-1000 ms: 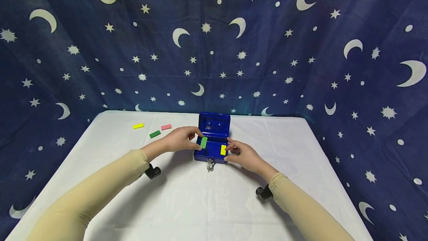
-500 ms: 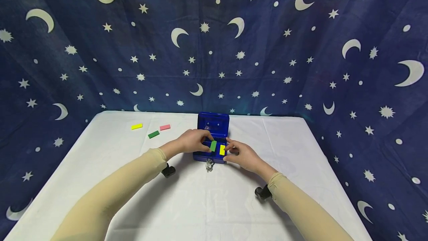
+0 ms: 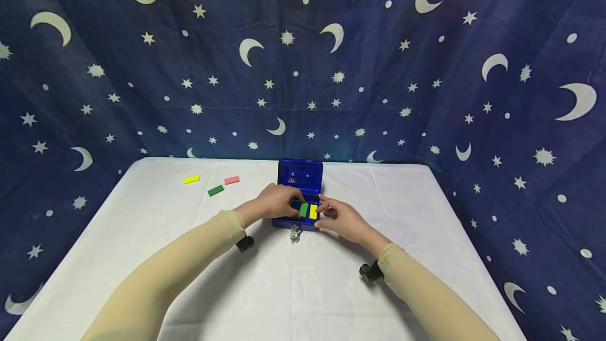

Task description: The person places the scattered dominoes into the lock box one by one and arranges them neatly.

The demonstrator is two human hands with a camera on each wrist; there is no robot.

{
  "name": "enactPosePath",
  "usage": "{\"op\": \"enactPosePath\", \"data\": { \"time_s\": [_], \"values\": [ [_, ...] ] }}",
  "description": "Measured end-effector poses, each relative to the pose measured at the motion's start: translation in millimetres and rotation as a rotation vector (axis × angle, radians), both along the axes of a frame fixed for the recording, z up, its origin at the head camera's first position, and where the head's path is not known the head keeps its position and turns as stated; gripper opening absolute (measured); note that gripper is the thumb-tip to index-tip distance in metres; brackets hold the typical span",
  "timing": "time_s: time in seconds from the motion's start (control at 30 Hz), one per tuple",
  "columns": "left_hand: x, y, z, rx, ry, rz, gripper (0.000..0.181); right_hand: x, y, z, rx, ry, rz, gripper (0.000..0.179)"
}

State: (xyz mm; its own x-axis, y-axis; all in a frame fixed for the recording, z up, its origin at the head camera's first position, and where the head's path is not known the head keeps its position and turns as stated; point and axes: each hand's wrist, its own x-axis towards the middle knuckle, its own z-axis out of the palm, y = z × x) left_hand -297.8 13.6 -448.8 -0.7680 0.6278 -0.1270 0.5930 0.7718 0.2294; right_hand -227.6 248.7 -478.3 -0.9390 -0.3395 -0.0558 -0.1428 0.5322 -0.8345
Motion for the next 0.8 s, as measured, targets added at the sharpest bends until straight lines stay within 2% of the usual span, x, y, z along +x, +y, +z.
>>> {"op": "enactPosePath", "data": {
  "time_s": [0.27,0.8],
  "values": [
    [0.3,5.5,-3.3,-0.082,0.061,-0.008,0.043,0.1,-1.0,1.1,0.009,-0.002,-0.005,0.034],
    [0.9,10.6,-6.0,-0.071,0.064,0.004,0.045,1.3,-0.8,2.9,0.012,-0.006,-0.001,0.033]
  ]
}}
